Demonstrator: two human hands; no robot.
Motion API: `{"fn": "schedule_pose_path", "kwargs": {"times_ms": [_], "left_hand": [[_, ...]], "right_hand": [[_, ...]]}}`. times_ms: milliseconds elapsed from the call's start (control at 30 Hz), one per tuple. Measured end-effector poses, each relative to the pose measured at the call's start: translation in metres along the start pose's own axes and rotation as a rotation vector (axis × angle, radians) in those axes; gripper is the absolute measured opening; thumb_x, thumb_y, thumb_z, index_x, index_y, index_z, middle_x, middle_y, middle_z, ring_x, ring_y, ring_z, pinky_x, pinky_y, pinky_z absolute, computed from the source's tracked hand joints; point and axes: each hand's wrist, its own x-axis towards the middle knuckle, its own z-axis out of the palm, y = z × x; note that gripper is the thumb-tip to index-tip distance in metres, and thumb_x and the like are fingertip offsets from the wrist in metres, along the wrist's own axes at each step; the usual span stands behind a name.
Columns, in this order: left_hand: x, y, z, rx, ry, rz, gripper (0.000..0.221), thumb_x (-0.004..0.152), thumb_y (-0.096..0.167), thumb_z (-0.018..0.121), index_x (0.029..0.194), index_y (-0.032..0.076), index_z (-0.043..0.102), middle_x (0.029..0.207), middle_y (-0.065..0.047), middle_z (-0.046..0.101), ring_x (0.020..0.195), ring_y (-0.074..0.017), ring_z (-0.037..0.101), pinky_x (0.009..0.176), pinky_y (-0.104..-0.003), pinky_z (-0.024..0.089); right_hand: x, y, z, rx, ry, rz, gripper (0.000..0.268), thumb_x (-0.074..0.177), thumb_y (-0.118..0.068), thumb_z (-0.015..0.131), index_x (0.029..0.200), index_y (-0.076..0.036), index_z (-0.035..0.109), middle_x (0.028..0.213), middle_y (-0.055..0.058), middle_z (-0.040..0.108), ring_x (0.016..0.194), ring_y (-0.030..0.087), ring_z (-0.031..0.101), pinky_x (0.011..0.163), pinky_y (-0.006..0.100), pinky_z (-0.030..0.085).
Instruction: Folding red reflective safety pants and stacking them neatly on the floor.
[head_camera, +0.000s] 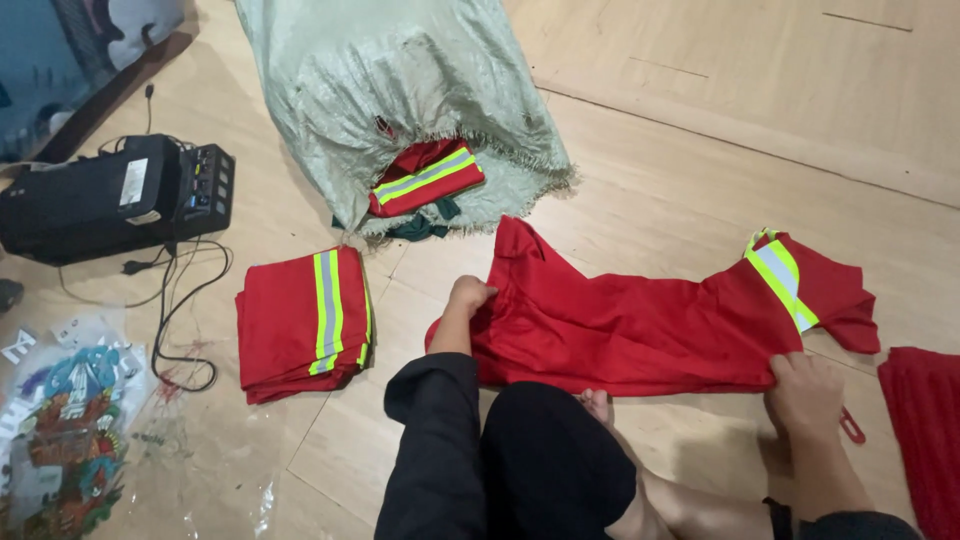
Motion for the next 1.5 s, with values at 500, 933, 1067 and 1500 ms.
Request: {"fn": "schedule_pose_path", "kwargs": {"times_ms": [500, 933, 1067, 1500], "left_hand": [[-0.051, 0.058, -0.15, 0.306, 0.342, 0.321, 0.033, 0.102, 0.032, 0.052, 0.113, 0.009, 0.073, 0.114, -0.019, 0.074, 0.104, -0.0428, 0.069, 0.088, -0.053, 0.054], [-0.014, 0.041, -0.012, -0.706, 0.06, -0.164, 0.041, 0.085, 0.027, 0.083, 0.11, 0.014, 0.054, 0.079, -0.011, 0.056, 0.048, -0.0193, 0.049, 0.036, -0.031, 0.036], [-0.025, 0.081, -0.078, -0.888, 0.025, 0.165, 0.015, 0.096, 0.014, 0.073, 0.083, 0.008, 0.066, 0.069, -0.009, 0.066, 0.054, -0.0202, 0.059, 0.047, -0.032, 0.047], [-0.02, -0.075, -0.017, -1.034, 0.628, 0.011, 0.04, 0.072, -0.003, 0.078, 0.108, 0.009, 0.068, 0.104, -0.007, 0.068, 0.09, -0.0185, 0.066, 0.08, -0.027, 0.056]], "right_hand": [[0.007, 0.022, -0.007, 0.006, 0.31, 0.1, 0.025, 0.108, -0.025, 0.07, 0.085, -0.021, 0.065, 0.093, -0.004, 0.064, 0.086, 0.014, 0.062, 0.071, 0.026, 0.047], [0.005, 0.028, -0.003, 0.248, -0.191, 0.227, 0.018, 0.101, -0.022, 0.049, 0.097, -0.025, 0.067, 0.101, -0.006, 0.07, 0.091, 0.017, 0.068, 0.066, 0.034, 0.046], [0.016, 0.02, -0.054, 0.223, -0.24, 0.245, 0.023, 0.104, -0.025, 0.049, 0.112, -0.022, 0.071, 0.116, 0.0, 0.073, 0.096, 0.027, 0.073, 0.067, 0.041, 0.058], [0.027, -0.032, -0.008, 0.537, -0.231, 0.261, 0.026, 0.093, -0.011, 0.05, 0.111, -0.005, 0.068, 0.125, 0.019, 0.061, 0.104, 0.045, 0.067, 0.076, 0.057, 0.055]]}}
